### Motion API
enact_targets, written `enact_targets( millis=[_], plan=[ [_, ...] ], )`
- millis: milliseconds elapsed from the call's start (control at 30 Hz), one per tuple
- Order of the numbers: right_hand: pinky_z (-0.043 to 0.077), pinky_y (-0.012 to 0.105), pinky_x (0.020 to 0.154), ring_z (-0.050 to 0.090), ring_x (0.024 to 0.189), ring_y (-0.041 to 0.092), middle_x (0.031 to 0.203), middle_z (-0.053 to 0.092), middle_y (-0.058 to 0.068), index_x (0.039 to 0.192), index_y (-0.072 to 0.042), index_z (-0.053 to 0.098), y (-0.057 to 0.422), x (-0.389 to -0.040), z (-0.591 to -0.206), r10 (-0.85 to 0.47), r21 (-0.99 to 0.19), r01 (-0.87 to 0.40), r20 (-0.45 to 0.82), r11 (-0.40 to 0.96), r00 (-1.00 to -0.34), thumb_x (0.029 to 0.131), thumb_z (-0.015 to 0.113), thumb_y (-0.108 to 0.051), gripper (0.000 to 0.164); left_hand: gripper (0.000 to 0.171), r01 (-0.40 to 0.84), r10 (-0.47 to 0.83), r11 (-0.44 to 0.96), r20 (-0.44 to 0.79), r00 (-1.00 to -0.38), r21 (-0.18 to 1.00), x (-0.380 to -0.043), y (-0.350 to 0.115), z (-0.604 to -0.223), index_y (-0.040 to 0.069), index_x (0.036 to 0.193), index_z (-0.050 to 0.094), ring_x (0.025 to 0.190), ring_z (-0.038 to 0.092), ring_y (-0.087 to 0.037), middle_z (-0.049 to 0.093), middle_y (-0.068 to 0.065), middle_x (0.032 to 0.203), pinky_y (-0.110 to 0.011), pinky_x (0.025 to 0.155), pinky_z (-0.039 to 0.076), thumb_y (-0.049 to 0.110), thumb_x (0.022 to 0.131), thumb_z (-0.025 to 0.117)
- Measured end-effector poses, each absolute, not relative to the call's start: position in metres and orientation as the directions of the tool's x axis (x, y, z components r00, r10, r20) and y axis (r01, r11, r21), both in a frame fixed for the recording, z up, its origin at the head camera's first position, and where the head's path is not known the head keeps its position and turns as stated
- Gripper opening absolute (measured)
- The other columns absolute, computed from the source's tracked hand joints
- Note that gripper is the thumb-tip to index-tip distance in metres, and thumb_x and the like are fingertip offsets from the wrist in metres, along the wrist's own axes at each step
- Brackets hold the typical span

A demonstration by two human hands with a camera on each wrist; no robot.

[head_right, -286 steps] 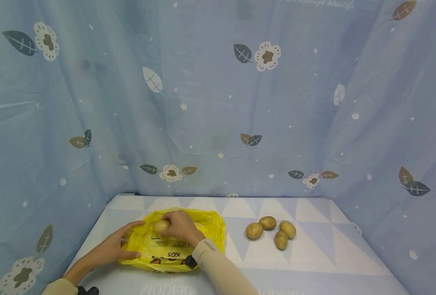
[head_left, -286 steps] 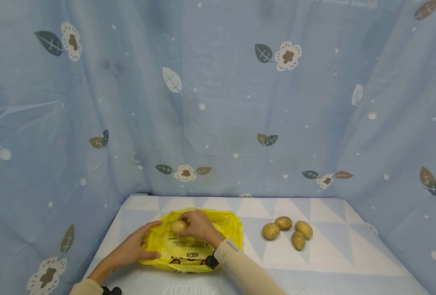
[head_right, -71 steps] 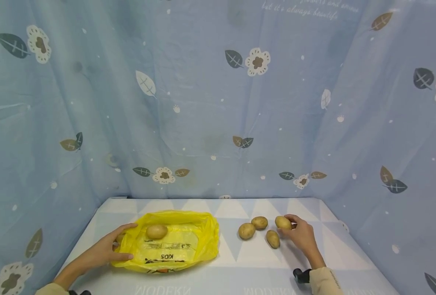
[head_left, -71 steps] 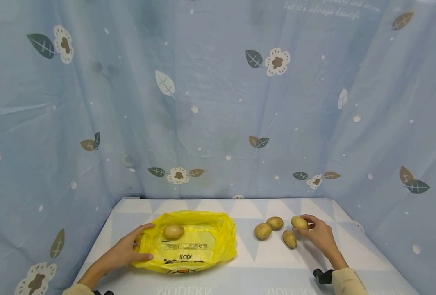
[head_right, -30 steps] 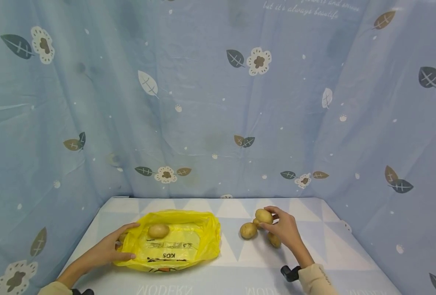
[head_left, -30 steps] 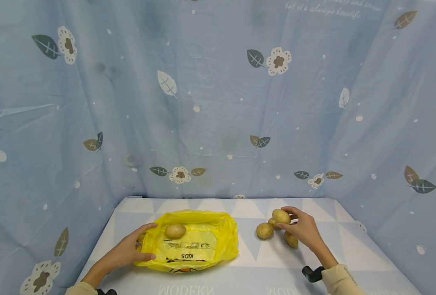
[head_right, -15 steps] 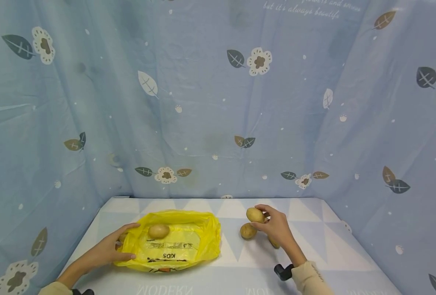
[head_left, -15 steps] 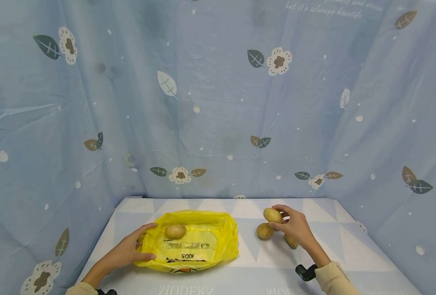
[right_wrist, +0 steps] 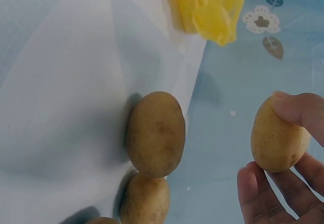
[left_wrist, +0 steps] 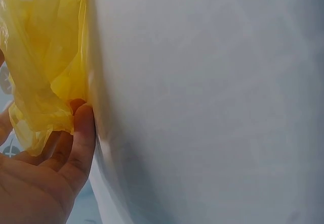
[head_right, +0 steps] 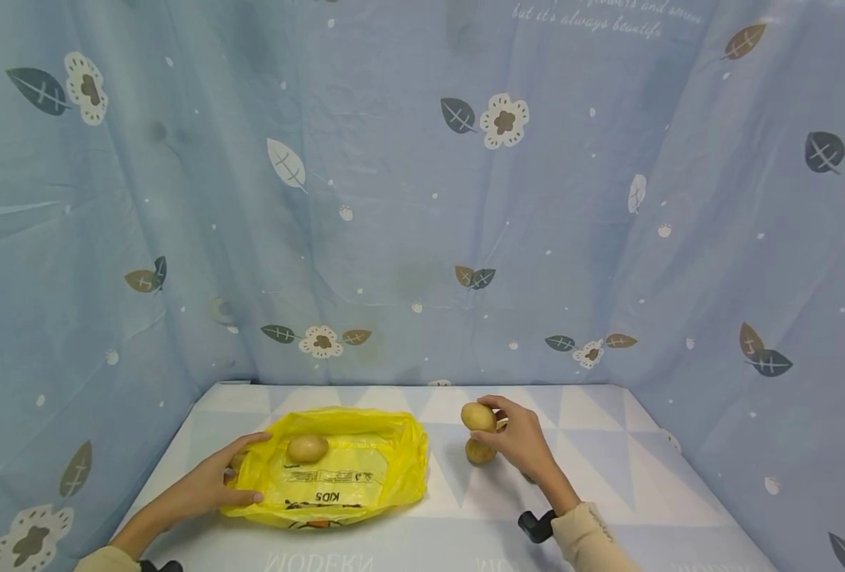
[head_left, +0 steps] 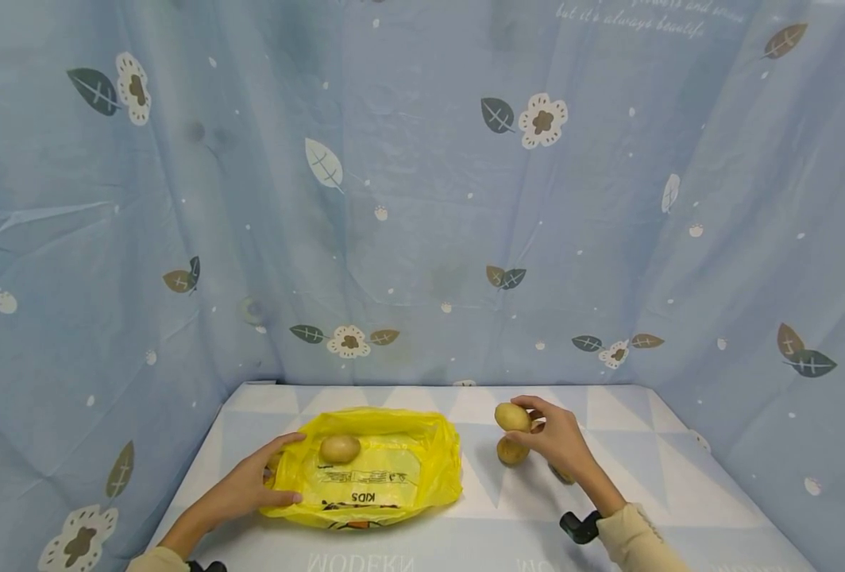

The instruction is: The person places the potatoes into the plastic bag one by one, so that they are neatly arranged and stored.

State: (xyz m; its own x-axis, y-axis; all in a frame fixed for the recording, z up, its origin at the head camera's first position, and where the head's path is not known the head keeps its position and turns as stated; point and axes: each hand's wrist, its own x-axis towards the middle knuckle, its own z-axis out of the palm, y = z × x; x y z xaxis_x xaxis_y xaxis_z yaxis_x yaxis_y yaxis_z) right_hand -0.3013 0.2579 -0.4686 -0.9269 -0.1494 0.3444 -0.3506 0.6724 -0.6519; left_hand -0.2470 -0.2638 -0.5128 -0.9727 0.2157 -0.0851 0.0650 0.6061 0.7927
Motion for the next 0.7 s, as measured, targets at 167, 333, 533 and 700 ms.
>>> enact_targets(
  millis=[167,333,533,700],
  plan=[
    [0.058,0.029,0.079,0.066,0.099,0.018,0.120,0.072,0.001,0.126,-0.017,0.071,0.249,-0.300,-0.467,-0.153,-0.661,-0.348,0.335,0.665,-0.930,0.075,0.094,-0.017,0.055,0.098,0.062,0.214,0.603,-0.085,-0.973,0.796,-0.247,-0.264,-0.515,0.020,0.155,0.042,0.146,0.031,-0.050,0.035,-0.022,0.161,-0.074,0.111,0.027,0.038,0.073,0.094],
    [0.059,0.033,0.078,0.066,0.097,0.016,0.118,0.072,-0.001,0.125,-0.018,0.072,0.242,-0.301,-0.466,-0.162,-0.658,-0.364,0.348,0.659,-0.923,0.075,0.094,-0.017,0.055,0.099,0.074,0.213,0.614,-0.075,-0.974,0.786,-0.248,-0.264,-0.515,0.020,0.155,0.043,0.145,0.032,-0.051,0.035,-0.023,0.161,-0.074,0.111,0.028,0.038,0.073,0.094],
    [0.059,0.027,0.074,0.066,0.095,0.014,0.118,0.072,-0.004,0.124,-0.019,0.072,0.235,-0.302,-0.466,-0.185,-0.664,-0.386,0.354,0.640,-0.917,0.074,0.094,-0.019,0.054,0.099,0.084,0.219,0.612,-0.066,-0.974,0.786,-0.248,-0.264,-0.514,0.021,0.155,0.043,0.145,0.032,-0.050,0.035,-0.022,0.161,-0.074,0.111,0.028,0.038,0.072,0.094],
    [0.058,0.024,0.072,0.066,0.092,0.014,0.117,0.072,-0.004,0.123,-0.020,0.072,0.228,-0.303,-0.466,-0.193,-0.653,-0.394,0.359,0.647,-0.913,0.073,0.095,-0.019,0.055,0.098,0.086,0.226,0.610,-0.069,-0.972,0.788,-0.248,-0.264,-0.514,0.020,0.155,0.043,0.146,0.031,-0.050,0.035,-0.022,0.161,-0.074,0.111,0.028,0.037,0.073,0.094]
  ],
)
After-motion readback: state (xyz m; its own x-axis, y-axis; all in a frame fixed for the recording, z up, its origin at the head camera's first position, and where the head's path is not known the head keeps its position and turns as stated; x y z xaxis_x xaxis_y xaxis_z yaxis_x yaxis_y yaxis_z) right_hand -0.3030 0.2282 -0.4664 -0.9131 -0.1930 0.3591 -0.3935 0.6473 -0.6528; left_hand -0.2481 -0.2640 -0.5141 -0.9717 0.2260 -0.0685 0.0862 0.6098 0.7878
